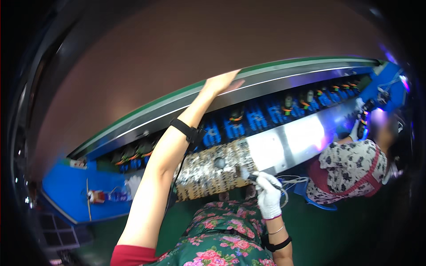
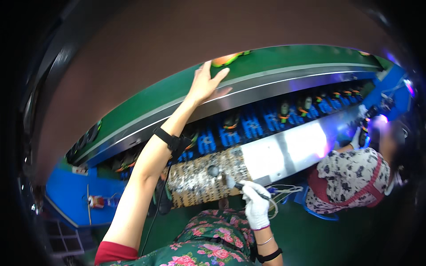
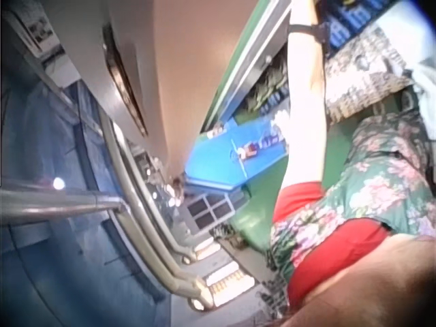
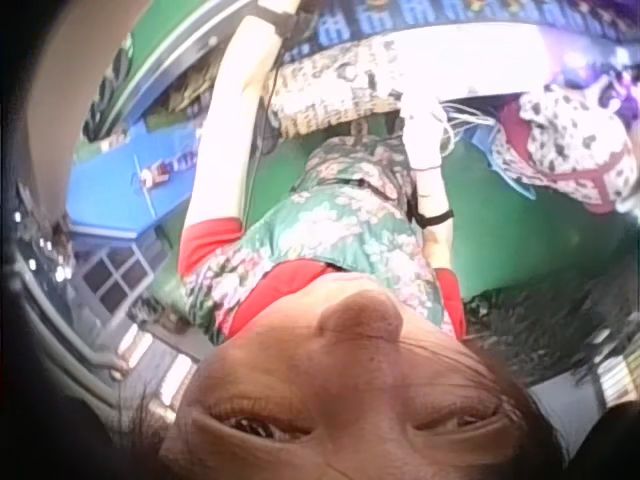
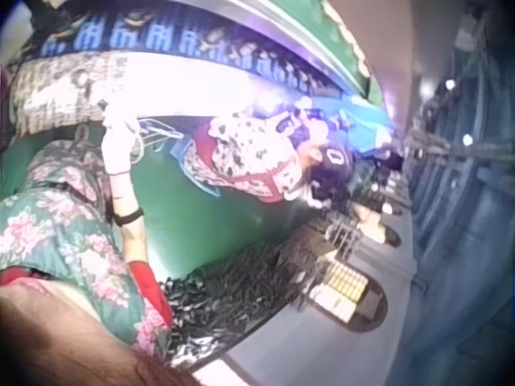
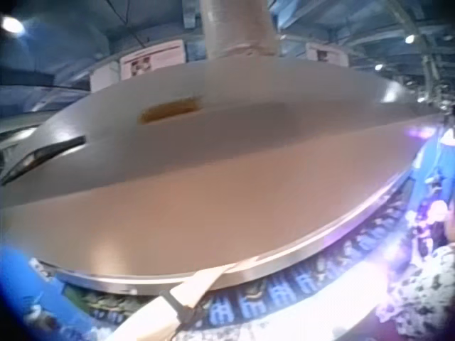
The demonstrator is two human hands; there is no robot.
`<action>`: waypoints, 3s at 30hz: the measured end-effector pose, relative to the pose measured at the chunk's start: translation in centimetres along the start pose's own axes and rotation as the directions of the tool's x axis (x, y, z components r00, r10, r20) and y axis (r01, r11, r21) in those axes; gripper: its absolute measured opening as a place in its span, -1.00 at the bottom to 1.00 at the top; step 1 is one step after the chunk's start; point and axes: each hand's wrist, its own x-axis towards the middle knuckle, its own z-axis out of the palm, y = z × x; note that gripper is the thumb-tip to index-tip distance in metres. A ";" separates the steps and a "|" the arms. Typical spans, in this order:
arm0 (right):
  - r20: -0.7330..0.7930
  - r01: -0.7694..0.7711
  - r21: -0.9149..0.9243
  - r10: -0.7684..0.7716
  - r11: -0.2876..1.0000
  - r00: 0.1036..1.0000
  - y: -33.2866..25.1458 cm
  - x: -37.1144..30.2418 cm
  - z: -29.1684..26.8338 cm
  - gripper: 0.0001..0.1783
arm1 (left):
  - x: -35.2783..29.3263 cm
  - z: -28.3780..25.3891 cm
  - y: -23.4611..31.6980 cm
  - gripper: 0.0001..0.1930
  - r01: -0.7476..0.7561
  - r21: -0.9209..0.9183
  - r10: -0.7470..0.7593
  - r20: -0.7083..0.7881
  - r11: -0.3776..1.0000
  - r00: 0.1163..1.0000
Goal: The person picks up a shoe sole from a rack, applies a liquid to its bottom surface using a brush, and then places it back on the rack. This process is repeated for several more shoe soles throughout the video.
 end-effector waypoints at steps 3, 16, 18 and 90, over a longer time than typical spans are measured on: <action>-0.041 0.007 0.031 -0.006 1.000 0.999 -0.8 0.1 -0.8 -0.79 | 4.4 2.6 -1.6 -0.37 0.143 0.143 -0.138 -0.045 0.979 0.989; 0.161 -0.159 0.084 0.144 0.984 0.976 -3.9 0.4 4.9 -0.77 | -21.5 -15.5 -1.8 -0.71 0.380 -0.485 -0.594 -0.430 0.787 0.680; 0.200 -0.128 0.031 0.120 0.991 0.972 -4.3 -0.2 6.7 -0.77 | -25.3 -16.1 -0.6 -0.56 0.287 -0.604 -0.602 -0.418 0.744 0.680; 0.942 0.950 -0.205 -0.217 0.235 0.257 1.8 -3.7 18.0 -0.58 | -36.0 -8.8 2.6 0.33 0.325 -0.766 -0.375 0.578 -0.554 0.725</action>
